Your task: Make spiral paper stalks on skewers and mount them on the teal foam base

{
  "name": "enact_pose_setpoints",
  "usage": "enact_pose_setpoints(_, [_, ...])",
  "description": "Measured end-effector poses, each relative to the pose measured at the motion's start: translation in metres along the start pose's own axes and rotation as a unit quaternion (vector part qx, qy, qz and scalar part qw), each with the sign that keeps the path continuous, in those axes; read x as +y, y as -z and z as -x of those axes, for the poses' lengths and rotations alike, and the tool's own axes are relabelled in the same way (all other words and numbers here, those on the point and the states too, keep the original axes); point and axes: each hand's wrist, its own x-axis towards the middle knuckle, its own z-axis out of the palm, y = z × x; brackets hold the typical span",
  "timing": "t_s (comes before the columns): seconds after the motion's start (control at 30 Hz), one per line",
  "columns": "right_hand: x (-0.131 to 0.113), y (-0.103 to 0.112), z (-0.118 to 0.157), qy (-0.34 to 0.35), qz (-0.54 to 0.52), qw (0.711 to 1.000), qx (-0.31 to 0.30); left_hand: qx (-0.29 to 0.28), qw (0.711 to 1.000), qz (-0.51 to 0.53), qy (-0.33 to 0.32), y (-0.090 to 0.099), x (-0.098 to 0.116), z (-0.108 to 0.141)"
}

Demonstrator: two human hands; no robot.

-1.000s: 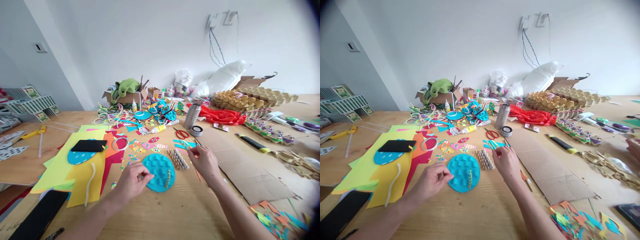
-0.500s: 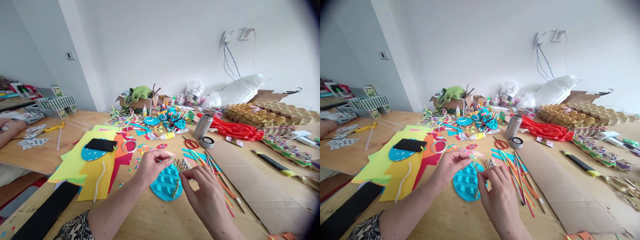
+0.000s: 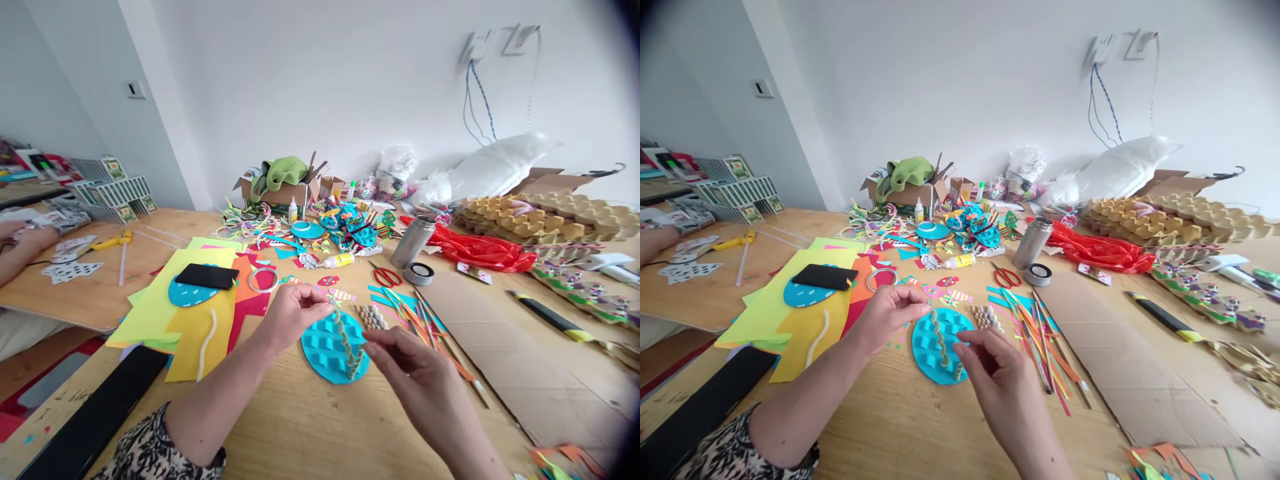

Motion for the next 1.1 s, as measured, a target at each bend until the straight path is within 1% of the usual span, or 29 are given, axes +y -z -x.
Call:
enact_pose_setpoints(0.13, [0.002,-0.021,0.008,-0.048,-0.024,0.997,-0.056,-0.030,0.999,-0.026,-0.034,0.004,0.002,0.004])
enact_pose_setpoints(0.23, [0.000,-0.031,0.010,-0.057,-0.043,0.994,-0.085,-0.050,0.997,-0.050,-0.040,0.009,0.004,0.006])
enact_pose_setpoints(0.37, [-0.005,-0.039,0.011,-0.063,-0.051,0.993,-0.089,-0.084,0.993,-0.082,-0.013,0.013,0.006,0.008])
enact_pose_setpoints(0.47, [-0.007,-0.042,0.012,-0.066,-0.052,0.993,-0.080,-0.100,0.991,-0.093,-0.012,0.015,0.007,0.008])
enact_pose_setpoints(0.57, [-0.007,-0.043,0.013,-0.076,-0.064,0.992,-0.084,-0.095,0.990,-0.103,-0.023,0.017,0.005,0.006])
enact_pose_setpoints(0.67, [-0.005,-0.045,0.014,-0.113,-0.114,0.981,-0.112,-0.078,0.990,-0.109,-0.033,0.018,0.002,0.005])
enact_pose_setpoints(0.83, [-0.003,-0.051,0.014,-0.202,-0.230,0.938,-0.164,-0.046,0.990,-0.128,-0.035,0.019,-0.002,0.002])
enact_pose_setpoints(0.9, [-0.002,-0.053,0.014,-0.219,-0.257,0.925,-0.173,-0.039,0.989,-0.135,-0.035,0.019,-0.003,0.002])
enact_pose_setpoints(0.97, [-0.002,-0.055,0.015,-0.218,-0.266,0.923,-0.175,-0.033,0.989,-0.141,-0.037,0.019,-0.004,0.002])
enact_pose_setpoints(1.1, [-0.003,-0.057,0.015,-0.215,-0.255,0.928,-0.167,-0.032,0.987,-0.150,-0.041,0.017,-0.005,0.002])
